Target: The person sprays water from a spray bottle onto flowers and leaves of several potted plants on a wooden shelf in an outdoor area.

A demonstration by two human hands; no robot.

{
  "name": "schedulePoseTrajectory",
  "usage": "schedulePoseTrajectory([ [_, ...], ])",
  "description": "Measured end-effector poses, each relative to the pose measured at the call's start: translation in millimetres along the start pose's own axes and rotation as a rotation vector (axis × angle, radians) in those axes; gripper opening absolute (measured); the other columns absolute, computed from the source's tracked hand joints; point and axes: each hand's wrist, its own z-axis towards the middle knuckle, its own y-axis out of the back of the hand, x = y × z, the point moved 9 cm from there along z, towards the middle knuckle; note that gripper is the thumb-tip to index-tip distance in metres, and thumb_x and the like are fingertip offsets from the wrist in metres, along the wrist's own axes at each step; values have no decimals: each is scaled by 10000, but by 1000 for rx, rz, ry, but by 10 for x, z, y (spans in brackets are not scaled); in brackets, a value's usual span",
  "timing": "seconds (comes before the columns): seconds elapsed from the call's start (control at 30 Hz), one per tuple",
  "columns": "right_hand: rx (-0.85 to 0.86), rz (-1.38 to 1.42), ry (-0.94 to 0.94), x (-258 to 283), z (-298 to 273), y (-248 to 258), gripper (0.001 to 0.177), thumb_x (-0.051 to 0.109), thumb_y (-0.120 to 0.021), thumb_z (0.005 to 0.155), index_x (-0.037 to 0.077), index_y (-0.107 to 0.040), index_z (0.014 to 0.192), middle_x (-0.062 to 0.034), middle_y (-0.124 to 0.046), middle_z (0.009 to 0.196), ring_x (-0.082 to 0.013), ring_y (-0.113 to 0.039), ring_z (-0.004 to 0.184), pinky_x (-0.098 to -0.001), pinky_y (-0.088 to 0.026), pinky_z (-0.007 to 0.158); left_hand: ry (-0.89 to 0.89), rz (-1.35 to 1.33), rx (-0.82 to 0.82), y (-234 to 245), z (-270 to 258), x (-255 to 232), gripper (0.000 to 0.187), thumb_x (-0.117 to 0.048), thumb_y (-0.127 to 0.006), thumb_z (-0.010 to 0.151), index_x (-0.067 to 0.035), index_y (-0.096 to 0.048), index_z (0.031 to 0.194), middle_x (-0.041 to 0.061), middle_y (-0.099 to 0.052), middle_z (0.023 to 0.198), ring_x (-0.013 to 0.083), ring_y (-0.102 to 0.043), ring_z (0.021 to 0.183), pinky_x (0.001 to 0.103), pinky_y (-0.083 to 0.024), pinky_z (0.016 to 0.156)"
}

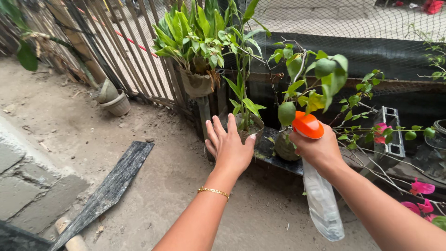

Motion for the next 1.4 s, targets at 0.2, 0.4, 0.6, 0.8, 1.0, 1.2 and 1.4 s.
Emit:
schedulePoseTrajectory([
  [0.2,4,-44,-10,-177,25,-155,227,185,-765,828,8,-687,946,-69,-682,702,-148,-650,601,-330,-540,585,-22,-32,41,-85,107,101,876,-401,-695,892,-109,-234,1577,235,8,1668,400,127,1548,667,-61,1175],
  [0.4,-112,4,29,-74,6,-285,206,184,-751,844,28,-677,956,-49,-673,717,-143,-629,566,-340,-511,537,-46,-41,83,-50,314,209,865,-408,-688,893,-114,-247,1576,234,8,1668,394,129,1549,654,-53,1186],
  [0.6,-118,-18,-15,89,-31,-394,215,141,-755,827,23,-670,985,-48,-691,749,-148,-650,576,-315,-533,566,-72,-64,158,-25,445,214,864,-397,-686,894,-107,-244,1577,240,21,1669,391,138,1548,648,-53,1187],
  [0.8,-134,-2,-45,178,-34,-503,227,142,-751,818,24,-678,998,-61,-687,746,-152,-647,582,-334,-542,563,-110,-85,192,42,511,251,869,-395,-689,891,-98,-245,1575,244,18,1667,396,139,1549,654,-58,1184],
  [1.0,-212,-65,-152,264,-41,-570,198,129,-756,826,-5,-705,963,-68,-707,761,-165,-659,594,-350,-550,557,-116,-95,199,112,558,366,875,-405,-692,887,-102,-247,1575,244,23,1667,399,135,1548,660,-58,1179],
  [1.2,-204,-108,-160,308,-75,-649,208,125,-745,826,30,-696,1005,-77,-711,784,-175,-667,602,-340,-543,577,-142,-109,198,136,640,414,877,-400,-698,883,-98,-251,1574,248,17,1665,402,136,1546,658,-62,1180],
  [1.4,-128,68,-59,388,-38,-787,196,133,-738,836,61,-685,1011,-15,-668,841,-111,-625,676,-307,-550,575,-179,-129,214,163,677,384,882,-398,-705,876,-99,-256,1574,247,14,1667,397,133,1549,659,-64,1180],
])
